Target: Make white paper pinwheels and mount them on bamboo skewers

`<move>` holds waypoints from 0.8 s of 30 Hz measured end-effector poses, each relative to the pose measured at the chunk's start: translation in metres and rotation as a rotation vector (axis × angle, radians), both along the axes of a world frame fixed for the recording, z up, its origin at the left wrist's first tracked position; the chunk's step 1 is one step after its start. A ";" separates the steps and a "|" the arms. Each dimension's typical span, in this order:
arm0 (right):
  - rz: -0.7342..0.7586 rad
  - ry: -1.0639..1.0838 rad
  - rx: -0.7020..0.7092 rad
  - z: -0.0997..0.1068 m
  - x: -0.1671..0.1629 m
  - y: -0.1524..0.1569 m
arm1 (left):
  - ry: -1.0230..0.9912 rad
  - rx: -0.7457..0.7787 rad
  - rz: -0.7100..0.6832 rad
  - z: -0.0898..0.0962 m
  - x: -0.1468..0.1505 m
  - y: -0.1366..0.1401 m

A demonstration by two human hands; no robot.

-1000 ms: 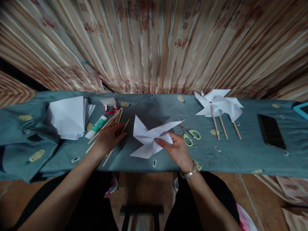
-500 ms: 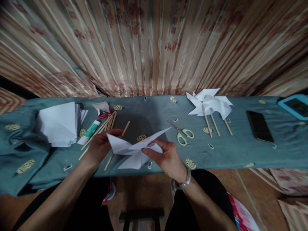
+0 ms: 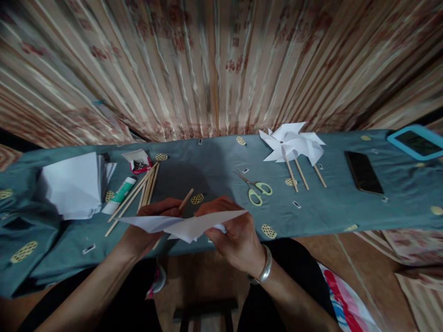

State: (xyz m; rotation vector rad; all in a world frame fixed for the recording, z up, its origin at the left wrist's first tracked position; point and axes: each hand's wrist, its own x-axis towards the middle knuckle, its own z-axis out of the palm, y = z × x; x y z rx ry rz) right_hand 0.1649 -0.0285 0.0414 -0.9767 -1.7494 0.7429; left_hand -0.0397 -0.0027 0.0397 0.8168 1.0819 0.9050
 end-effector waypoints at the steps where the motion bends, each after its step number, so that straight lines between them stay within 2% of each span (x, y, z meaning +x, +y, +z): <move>1: -0.013 -0.013 0.007 0.001 0.000 0.000 | 0.035 0.034 -0.026 -0.001 -0.001 0.000; 5: -0.047 -0.081 0.066 0.005 0.000 -0.003 | 0.105 0.169 -0.086 -0.007 -0.004 -0.002; 10: -0.015 -0.073 0.107 0.007 0.003 -0.006 | 0.127 0.257 -0.111 -0.008 -0.005 -0.003; 19: -0.039 -0.096 0.140 0.014 0.001 -0.009 | 0.221 0.277 -0.097 0.003 -0.005 -0.004; 24: -0.054 -0.132 0.147 0.014 0.001 -0.008 | 0.205 0.297 -0.101 0.008 -0.005 -0.005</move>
